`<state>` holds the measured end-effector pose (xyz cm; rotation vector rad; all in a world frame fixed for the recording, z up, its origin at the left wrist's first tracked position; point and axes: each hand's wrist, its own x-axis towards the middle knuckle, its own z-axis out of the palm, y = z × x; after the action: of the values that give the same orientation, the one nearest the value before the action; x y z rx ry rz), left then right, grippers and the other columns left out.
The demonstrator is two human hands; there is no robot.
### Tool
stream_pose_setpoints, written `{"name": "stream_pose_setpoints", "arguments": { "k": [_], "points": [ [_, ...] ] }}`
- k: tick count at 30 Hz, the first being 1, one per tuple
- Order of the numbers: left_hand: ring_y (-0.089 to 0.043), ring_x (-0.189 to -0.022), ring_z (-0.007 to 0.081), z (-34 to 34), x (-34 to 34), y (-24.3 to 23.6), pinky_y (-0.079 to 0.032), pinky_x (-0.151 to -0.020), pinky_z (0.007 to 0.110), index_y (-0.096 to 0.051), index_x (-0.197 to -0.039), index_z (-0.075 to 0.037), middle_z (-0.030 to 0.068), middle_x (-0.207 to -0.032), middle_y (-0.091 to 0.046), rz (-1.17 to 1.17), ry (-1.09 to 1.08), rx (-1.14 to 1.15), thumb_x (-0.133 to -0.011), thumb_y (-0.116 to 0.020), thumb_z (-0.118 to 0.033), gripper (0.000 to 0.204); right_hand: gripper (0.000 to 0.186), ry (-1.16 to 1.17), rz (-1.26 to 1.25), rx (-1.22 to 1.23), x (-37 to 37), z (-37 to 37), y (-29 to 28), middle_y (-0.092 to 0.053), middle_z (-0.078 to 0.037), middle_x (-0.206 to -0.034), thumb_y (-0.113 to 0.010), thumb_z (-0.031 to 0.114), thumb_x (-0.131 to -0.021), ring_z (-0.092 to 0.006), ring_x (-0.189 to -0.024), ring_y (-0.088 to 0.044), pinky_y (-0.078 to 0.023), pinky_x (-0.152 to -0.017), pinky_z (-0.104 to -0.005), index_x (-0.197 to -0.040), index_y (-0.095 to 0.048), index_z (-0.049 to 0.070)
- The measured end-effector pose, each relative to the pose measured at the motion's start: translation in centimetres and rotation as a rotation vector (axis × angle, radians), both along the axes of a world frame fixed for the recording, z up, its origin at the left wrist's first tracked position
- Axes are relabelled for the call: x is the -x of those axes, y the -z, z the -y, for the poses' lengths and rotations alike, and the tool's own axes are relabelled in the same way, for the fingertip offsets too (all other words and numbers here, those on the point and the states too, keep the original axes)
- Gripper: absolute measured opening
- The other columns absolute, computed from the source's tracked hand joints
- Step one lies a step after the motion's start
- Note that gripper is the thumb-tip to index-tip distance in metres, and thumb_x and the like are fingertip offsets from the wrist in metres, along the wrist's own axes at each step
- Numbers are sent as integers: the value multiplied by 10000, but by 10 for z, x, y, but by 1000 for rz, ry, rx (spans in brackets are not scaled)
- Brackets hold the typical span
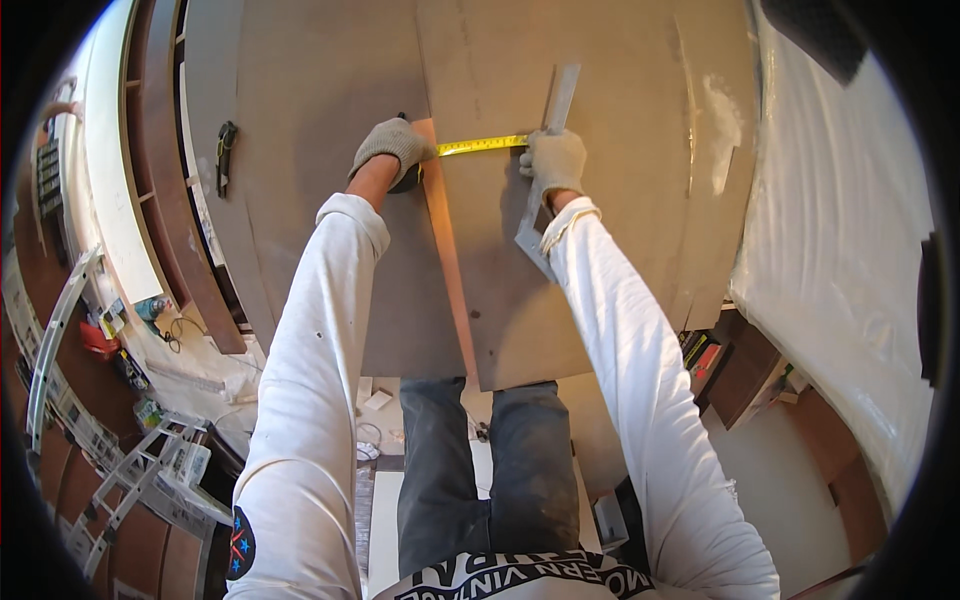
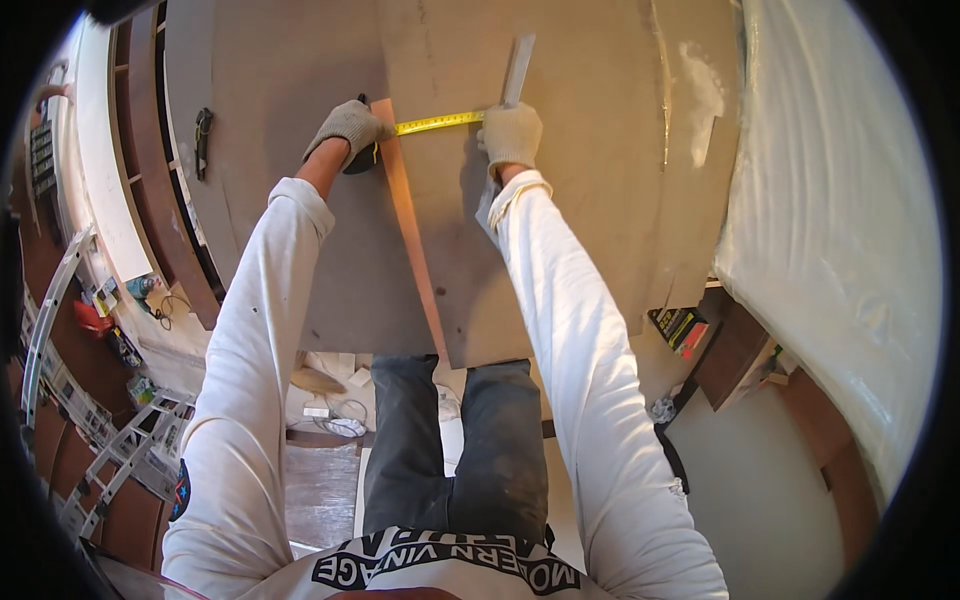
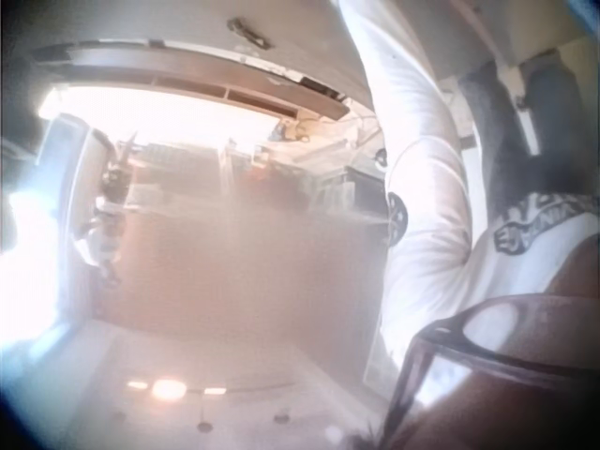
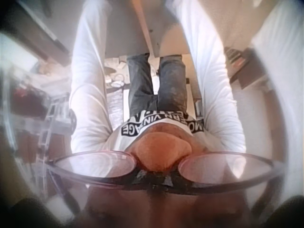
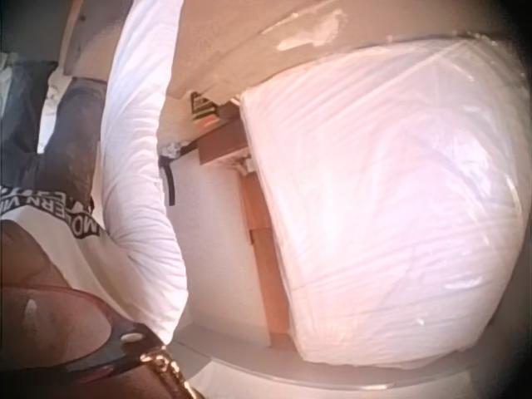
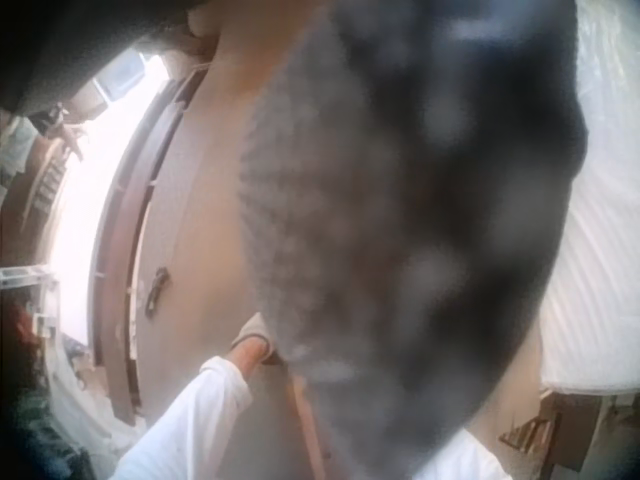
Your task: The person measures a large board using a tape measure and a square, marking points with a pencil.
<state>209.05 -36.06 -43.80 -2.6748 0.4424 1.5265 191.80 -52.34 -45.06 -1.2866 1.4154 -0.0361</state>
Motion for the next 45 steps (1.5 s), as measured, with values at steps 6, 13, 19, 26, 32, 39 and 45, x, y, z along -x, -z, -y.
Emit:
{"name": "stream_pose_setpoints", "arguments": {
  "k": [6, 13, 19, 26, 32, 39, 45],
  "points": [
    [-661, -1074, 333, -2, 2, -5, -536, -899, 388, -694, -1129, -27, 220, -1156, -668, 14, 8, 27, -765, -718, -368, 500, 234, -165, -69, 151, -7, 7, 4, -613, -100, -525, -574, 174, -876, -205, -441, -632, -507, -428, -319, -770, -668, -13],
    [-706, -910, 329, -4, 5, -4, -550, -801, 382, -706, -1027, 29, 231, -972, -705, 72, 20, 69, -735, -729, -355, 483, 208, 93, 156, -12, 30, -13, -29, -594, -70, -696, -614, 196, -913, -149, -495, -584, -490, -443, -300, -937, -590, -10],
    [-683, -1008, 336, -5, 3, -5, -546, -860, 392, -708, -1094, -25, 211, -1089, -693, 11, -20, 61, -768, -706, -332, 448, 222, 109, -20, -203, 142, -57, -88, -559, -24, -680, -624, 272, -935, -129, -507, -555, -476, -449, -288, -941, -570, 56],
    [-613, -583, 156, -58, 20, -10, -493, -545, 325, -697, -749, -3, 84, -652, -650, -335, -232, 442, -809, -746, -214, 224, 259, 304, -61, -329, 296, -144, -162, -499, 23, -668, -620, 324, -954, -64, -484, -464, -368, -416, -239, -935, -541, 79],
    [-600, -587, 131, -159, 139, -37, -480, -556, 307, -720, -773, -8, 58, -651, -654, -555, -339, 377, -848, -717, -154, 164, 244, 476, -296, -337, 408, -183, -194, -484, 27, -630, -545, 301, -1001, -63, -447, -437, -363, -402, -240, -877, -522, 92],
    [-622, -657, 146, -230, 300, -41, -496, -605, 310, -666, -741, 44, 100, -704, -674, -772, -577, 241, -841, -659, 3, 108, 173, 510, -249, -78, 443, -185, -207, -535, 2, -714, -519, 218, -1012, -68, -521, -477, -402, -455, -245, -1001, -579, 57],
    [-631, -658, 159, -239, 351, -41, -505, -625, 319, -659, -727, 46, 117, -715, -683, -765, -358, 165, -852, -676, -19, 141, 209, 368, -265, 112, 479, -229, -225, -517, 35, -714, -527, 230, -1009, -45, -545, -463, -393, -493, -227, -1043, -618, 46]
  ]
}}
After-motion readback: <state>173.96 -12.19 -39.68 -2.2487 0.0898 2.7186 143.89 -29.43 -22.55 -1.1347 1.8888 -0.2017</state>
